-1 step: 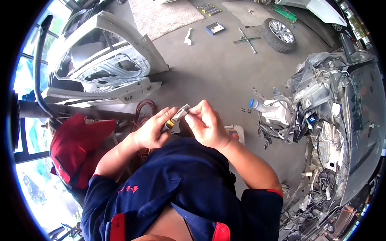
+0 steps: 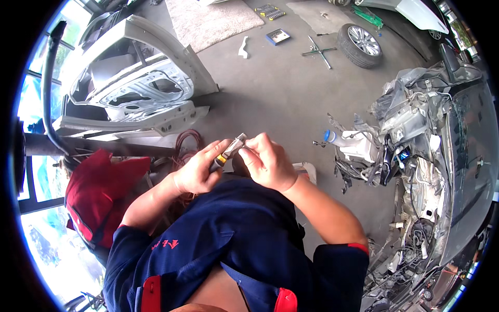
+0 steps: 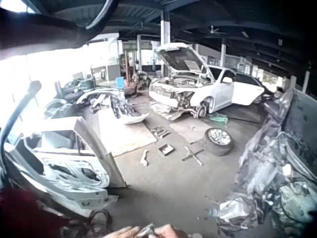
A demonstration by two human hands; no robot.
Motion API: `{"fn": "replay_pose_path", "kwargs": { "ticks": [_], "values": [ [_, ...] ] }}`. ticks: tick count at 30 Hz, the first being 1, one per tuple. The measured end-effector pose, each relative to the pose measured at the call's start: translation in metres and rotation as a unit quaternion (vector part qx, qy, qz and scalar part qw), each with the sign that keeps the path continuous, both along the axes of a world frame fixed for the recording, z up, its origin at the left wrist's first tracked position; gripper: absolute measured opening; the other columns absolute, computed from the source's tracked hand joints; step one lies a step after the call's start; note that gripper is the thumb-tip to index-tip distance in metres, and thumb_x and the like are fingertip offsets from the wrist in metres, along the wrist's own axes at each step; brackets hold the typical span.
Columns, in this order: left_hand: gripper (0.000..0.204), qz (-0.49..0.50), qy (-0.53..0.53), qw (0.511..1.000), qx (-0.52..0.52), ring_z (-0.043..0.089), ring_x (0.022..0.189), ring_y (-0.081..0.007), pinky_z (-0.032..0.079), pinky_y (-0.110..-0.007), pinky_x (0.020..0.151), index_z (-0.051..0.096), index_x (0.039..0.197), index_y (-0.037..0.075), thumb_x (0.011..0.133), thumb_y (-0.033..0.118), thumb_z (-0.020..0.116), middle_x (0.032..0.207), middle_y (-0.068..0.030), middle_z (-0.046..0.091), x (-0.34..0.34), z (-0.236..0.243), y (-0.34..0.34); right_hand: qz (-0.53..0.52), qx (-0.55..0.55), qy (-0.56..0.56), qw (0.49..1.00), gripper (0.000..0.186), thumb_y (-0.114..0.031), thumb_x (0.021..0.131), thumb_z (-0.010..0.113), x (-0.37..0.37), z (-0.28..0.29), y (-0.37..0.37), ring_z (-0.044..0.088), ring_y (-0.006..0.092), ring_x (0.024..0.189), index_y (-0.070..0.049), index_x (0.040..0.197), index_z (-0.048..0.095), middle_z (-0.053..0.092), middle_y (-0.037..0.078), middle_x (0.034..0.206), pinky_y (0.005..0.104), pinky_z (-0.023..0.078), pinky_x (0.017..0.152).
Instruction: The person picks up a pair of pliers from the floor and fits a small metal piece and a pin together using the pliers and their hands.
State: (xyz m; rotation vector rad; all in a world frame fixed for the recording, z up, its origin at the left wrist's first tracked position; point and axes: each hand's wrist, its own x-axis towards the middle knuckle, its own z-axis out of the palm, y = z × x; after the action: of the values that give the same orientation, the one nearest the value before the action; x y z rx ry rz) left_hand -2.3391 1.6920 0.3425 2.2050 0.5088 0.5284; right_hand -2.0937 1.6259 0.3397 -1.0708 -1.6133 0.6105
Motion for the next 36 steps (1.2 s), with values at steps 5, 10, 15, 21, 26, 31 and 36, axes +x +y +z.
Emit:
{"fn": "replay_pose_path", "kwargs": {
  "ticks": [5,10,15,21,26,31,36],
  "values": [
    [0.066,0.033,0.115,0.88,-0.46,0.059,0.085,-0.0111,0.051,-0.026,0.075,0.042,0.157,-0.001,0.092,-0.001,0.055,0.103,-0.0008,0.063,0.0,-0.014,0.046,-0.004,-0.019,-0.375,0.927,0.021,-0.017,0.096,0.073,0.009,-0.044,0.059,0.067,0.0339,0.079,-0.008,0.104,0.056,0.066,0.009,0.085,0.0456,0.056,0.063],
    [0.078,0.027,0.01,0.959,-0.282,0.061,0.109,-0.0168,0.05,-0.03,0.101,0.03,0.165,-0.003,0.09,-0.007,0.052,0.12,-0.0077,0.063,-0.003,-0.037,0.071,-0.008,-0.203,0.001,0.979,0.021,-0.006,0.101,0.071,0.003,0.012,0.087,0.073,0.0246,0.072,-0.002,0.106,0.051,0.069,0.013,0.082,0.0336,0.055,0.064],
    [0.08,0.024,-0.019,0.963,-0.267,0.061,0.118,-0.0247,0.047,-0.034,0.108,0.029,0.164,-0.005,0.088,-0.007,0.052,0.125,-0.0143,0.062,0.024,-0.015,0.096,-0.086,-0.1,-0.077,0.988,0.021,-0.005,0.096,0.071,0.01,0.025,0.1,0.069,0.0334,0.076,-0.002,0.107,0.054,0.067,0.015,0.086,0.0437,0.056,0.068],
    [0.079,0.061,-0.027,0.959,-0.275,0.063,0.117,-0.0302,0.048,-0.04,0.109,0.032,0.162,-0.007,0.085,-0.006,0.054,0.124,-0.0179,0.062,0.059,-0.009,0.108,-0.02,-0.192,0.052,0.98,0.018,-0.006,0.101,0.071,0.058,0.039,0.118,0.064,0.0102,0.073,-0.002,0.109,0.055,0.067,0.007,0.085,0.0272,0.051,0.065],
    [0.08,0.071,-0.057,0.965,-0.246,0.063,0.117,-0.0318,0.048,-0.042,0.11,0.033,0.162,-0.005,0.084,-0.008,0.052,0.125,-0.0189,0.062,0.103,0.003,0.107,0.08,-0.317,0.347,0.879,0.009,-0.007,0.109,0.06,0.089,0.038,0.13,0.051,0.0059,0.064,-0.004,0.113,0.053,0.067,0.008,0.084,0.0241,0.041,0.058],
    [0.083,0.061,-0.104,0.989,-0.08,0.063,0.118,-0.039,0.049,-0.044,0.109,0.034,0.161,-0.005,0.08,-0.009,0.052,0.128,-0.024,0.061,0.141,0.0,0.114,0.163,-0.327,0.459,0.81,0.011,-0.011,0.108,0.064,0.126,0.039,0.135,0.055,0.0069,0.067,-0.005,0.112,0.055,0.067,0.006,0.085,0.0247,0.045,0.059],
    [0.086,0.022,-0.11,0.991,0.07,0.06,0.117,-0.0504,0.052,-0.051,0.103,0.037,0.158,-0.007,0.075,-0.007,0.058,0.131,-0.0315,0.058,0.162,0.005,0.139,0.24,-0.353,0.576,0.697,0.006,-0.013,0.109,0.06,0.153,0.04,0.137,0.046,0.0069,0.065,-0.009,0.112,0.056,0.056,-0.001,0.083,0.0239,0.04,0.055]
  ]
}}
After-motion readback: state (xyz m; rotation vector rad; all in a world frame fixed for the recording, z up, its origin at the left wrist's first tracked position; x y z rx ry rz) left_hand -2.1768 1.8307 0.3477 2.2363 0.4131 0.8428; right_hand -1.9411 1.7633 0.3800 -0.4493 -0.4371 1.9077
